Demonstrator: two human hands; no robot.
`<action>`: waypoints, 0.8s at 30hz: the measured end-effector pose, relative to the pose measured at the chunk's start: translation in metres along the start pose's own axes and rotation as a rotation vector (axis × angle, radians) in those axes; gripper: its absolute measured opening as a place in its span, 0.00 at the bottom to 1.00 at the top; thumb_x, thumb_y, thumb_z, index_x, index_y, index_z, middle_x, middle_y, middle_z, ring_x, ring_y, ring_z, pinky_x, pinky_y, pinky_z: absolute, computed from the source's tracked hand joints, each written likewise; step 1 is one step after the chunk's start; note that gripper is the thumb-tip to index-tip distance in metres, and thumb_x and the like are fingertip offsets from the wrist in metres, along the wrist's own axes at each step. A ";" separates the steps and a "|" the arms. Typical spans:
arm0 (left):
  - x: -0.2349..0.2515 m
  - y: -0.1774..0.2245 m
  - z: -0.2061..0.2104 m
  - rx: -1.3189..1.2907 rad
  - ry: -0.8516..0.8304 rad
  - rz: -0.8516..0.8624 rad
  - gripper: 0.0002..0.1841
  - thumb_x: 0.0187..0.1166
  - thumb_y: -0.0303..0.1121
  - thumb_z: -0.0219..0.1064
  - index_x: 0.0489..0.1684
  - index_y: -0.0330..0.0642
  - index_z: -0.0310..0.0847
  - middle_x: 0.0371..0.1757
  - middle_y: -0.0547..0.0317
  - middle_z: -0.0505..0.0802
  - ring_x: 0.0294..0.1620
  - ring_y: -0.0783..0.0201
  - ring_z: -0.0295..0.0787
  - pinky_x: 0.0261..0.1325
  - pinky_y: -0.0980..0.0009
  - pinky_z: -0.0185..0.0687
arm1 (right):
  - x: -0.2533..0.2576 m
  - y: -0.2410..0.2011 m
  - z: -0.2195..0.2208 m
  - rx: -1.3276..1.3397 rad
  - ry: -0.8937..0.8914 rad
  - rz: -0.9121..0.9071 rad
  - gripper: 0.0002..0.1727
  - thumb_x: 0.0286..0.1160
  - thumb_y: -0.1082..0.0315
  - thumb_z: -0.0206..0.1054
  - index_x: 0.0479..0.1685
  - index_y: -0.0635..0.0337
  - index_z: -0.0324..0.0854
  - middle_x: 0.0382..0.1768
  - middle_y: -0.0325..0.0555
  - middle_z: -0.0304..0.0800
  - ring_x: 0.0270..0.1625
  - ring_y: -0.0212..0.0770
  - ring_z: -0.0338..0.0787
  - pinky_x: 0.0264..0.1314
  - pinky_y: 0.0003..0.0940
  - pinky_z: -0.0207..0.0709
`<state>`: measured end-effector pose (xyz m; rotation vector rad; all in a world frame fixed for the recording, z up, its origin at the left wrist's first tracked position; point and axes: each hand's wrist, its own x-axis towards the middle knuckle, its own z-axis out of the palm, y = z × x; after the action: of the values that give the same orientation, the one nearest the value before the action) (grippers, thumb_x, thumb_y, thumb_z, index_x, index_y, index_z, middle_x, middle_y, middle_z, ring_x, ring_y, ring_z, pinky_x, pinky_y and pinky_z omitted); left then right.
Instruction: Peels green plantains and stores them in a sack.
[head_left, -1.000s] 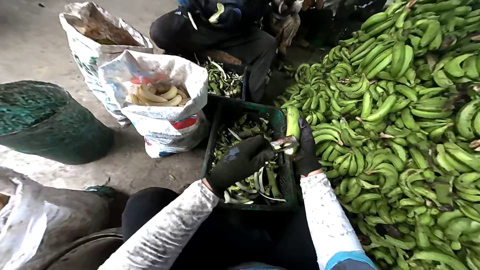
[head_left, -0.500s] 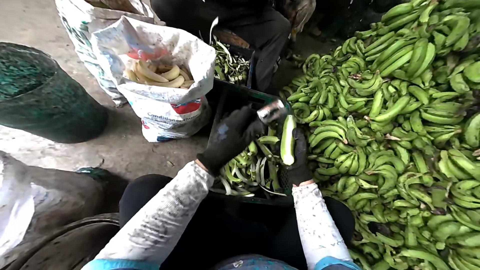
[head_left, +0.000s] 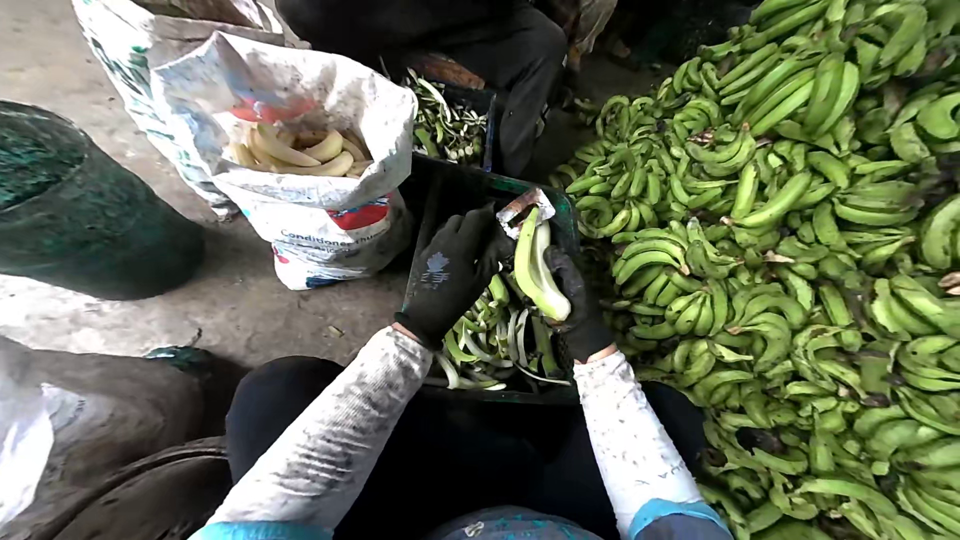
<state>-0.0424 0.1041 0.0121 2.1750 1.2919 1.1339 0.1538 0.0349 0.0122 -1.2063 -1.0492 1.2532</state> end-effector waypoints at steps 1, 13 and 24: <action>0.004 -0.003 -0.001 -0.004 0.030 -0.002 0.22 0.85 0.47 0.61 0.69 0.42 0.79 0.54 0.43 0.88 0.55 0.46 0.88 0.57 0.45 0.83 | 0.000 -0.001 0.002 -0.031 -0.004 0.019 0.24 0.84 0.45 0.59 0.77 0.34 0.72 0.46 0.33 0.89 0.35 0.26 0.87 0.33 0.23 0.83; -0.029 0.050 0.015 -0.288 -0.095 0.101 0.24 0.88 0.50 0.58 0.70 0.41 0.79 0.52 0.52 0.89 0.49 0.63 0.88 0.53 0.61 0.87 | 0.040 -0.025 0.017 0.118 0.539 -0.501 0.30 0.89 0.51 0.52 0.88 0.41 0.54 0.68 0.38 0.78 0.63 0.32 0.83 0.62 0.35 0.83; 0.001 0.012 0.007 -0.107 -0.050 0.022 0.26 0.89 0.52 0.56 0.74 0.43 0.77 0.56 0.45 0.88 0.56 0.50 0.88 0.58 0.47 0.84 | 0.001 -0.039 -0.013 -0.231 -0.156 -0.143 0.24 0.91 0.56 0.49 0.83 0.45 0.68 0.64 0.39 0.85 0.57 0.31 0.86 0.56 0.33 0.84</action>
<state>-0.0301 0.1000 0.0160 2.1308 1.1619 1.1225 0.1715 0.0369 0.0490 -1.1964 -1.4015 1.1512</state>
